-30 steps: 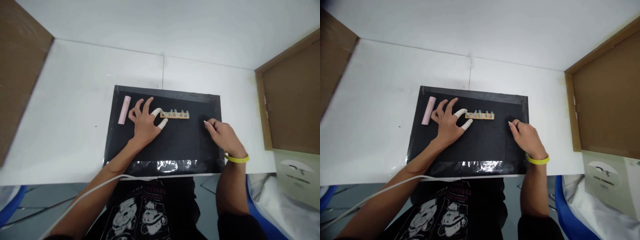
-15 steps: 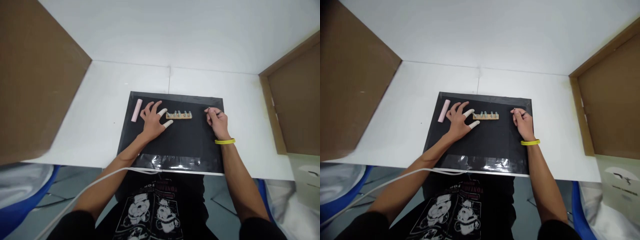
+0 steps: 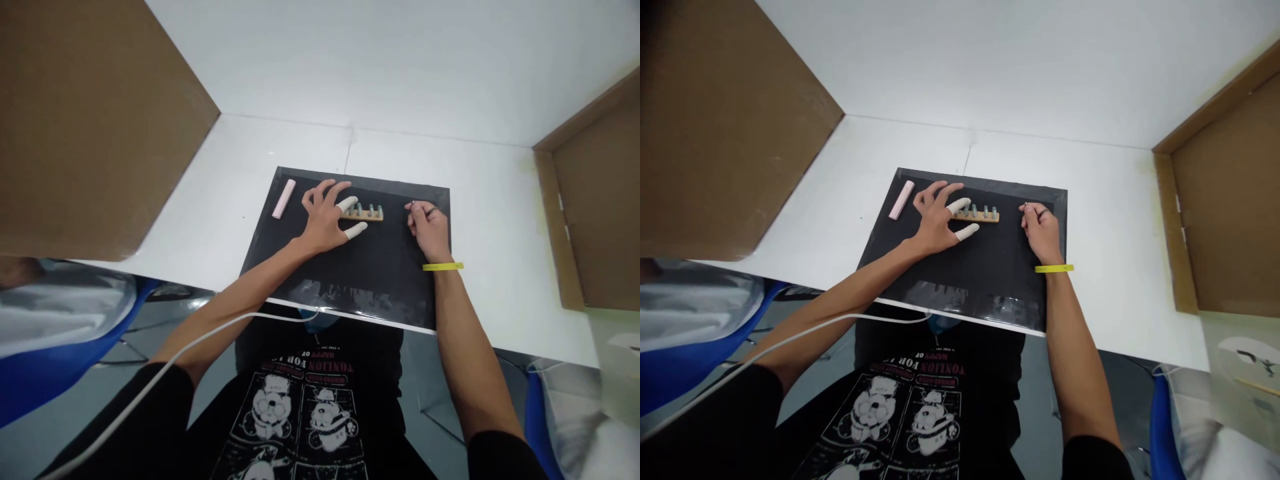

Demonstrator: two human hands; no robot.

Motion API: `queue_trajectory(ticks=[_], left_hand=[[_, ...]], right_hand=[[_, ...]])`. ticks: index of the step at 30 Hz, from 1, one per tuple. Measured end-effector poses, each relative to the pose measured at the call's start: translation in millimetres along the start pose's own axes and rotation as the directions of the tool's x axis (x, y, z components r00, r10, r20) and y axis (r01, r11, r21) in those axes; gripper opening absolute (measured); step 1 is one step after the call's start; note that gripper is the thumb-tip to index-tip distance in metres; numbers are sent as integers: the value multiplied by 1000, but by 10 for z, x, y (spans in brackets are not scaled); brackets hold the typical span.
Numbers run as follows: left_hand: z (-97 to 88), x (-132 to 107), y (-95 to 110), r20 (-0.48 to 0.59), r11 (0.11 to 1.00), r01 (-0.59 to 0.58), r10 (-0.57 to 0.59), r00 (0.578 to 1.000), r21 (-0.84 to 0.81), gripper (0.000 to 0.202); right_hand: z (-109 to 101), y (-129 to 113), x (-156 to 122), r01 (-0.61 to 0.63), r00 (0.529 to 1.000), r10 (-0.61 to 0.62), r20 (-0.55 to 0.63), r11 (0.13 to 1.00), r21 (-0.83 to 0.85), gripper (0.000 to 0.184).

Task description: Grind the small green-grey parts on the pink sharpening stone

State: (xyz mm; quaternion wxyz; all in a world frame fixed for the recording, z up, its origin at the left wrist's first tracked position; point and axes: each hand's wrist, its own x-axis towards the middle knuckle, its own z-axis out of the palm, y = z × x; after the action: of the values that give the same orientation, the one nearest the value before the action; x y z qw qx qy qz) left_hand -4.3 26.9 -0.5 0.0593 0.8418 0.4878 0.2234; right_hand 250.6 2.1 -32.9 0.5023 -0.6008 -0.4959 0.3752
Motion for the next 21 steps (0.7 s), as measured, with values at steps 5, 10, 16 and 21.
queue_trajectory(ticks=[5, 10, 16, 21], left_hand=[[-4, 236, 235, 82, 998, -62, 60, 995, 24, 50], [41, 434, 275, 181, 991, -136, 136, 974, -15, 41], [111, 533, 231, 199, 982, -179, 188, 962, -62, 29], [93, 572, 261, 265, 972, -231, 233, 936, -41, 16]], right_hand=[[-3, -36, -25, -3, 1000, 3, 10, 1000, -22, 40], [-7, -43, -22, -5, 1000, 5, 7, 1000, -17, 45], [-3, -37, -19, -8, 1000, 8, -3, 1000, -19, 51], [-13, -35, -40, -20, 1000, 20, -2, 999, -29, 50]])
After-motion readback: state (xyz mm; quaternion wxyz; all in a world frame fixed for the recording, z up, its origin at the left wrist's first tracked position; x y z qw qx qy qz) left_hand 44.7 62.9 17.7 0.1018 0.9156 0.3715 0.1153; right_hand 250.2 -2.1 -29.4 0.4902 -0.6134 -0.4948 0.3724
